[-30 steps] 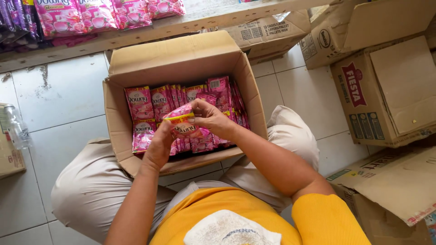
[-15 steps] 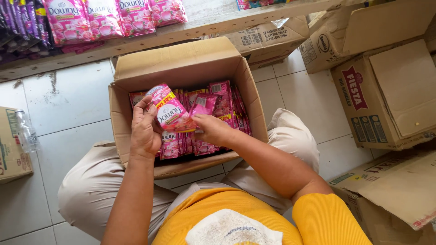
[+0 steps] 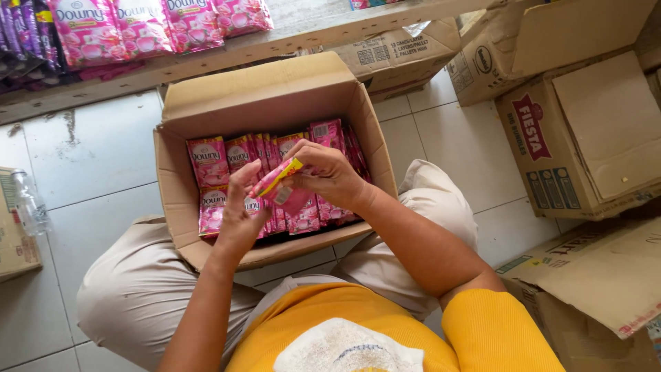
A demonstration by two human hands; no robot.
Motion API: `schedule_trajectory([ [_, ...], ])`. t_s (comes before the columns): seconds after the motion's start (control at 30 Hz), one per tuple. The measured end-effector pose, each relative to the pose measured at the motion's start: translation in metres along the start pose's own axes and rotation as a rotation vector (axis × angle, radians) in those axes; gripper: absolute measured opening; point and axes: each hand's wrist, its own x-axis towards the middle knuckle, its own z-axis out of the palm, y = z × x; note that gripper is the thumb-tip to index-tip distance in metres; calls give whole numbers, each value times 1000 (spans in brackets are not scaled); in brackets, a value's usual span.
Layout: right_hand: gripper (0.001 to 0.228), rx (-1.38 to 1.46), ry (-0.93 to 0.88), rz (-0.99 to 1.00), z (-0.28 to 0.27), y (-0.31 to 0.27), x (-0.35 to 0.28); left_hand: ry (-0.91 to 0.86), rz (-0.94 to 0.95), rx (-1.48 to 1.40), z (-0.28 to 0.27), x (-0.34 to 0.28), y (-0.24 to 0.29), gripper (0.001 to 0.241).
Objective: Organizing and packing laundry detergent sachets from a low shelf into a cardboard box on the floor.
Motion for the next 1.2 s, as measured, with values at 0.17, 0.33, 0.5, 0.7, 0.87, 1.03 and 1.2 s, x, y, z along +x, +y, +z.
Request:
schedule_trajectory([
  [0.17,23,505,-37,304,17,18,-19,26,384,-47,14,-3,55,92],
  [0.33,22,378,-133,-10,5,-14,-4,234,404,-64,16,4,66,60],
  [0.5,41,259,-101,64,-16,-22,4,267,374,-233,-9,12,83,26],
  [0.7,63,6,10,902,-13,58,-9,338,414,-463,-53,21,97,18],
  [0.87,109,131,-341,1030,13,73,-25,366,442,-718,-56,15,106,13],
  [1.03,96,1332,-78,1002,21,18,-4,-63,476,-234,-24,-21,126,26],
  [1.2,47,1141,156,810,13,49,-15,-281,554,2,10,-35,101,31],
])
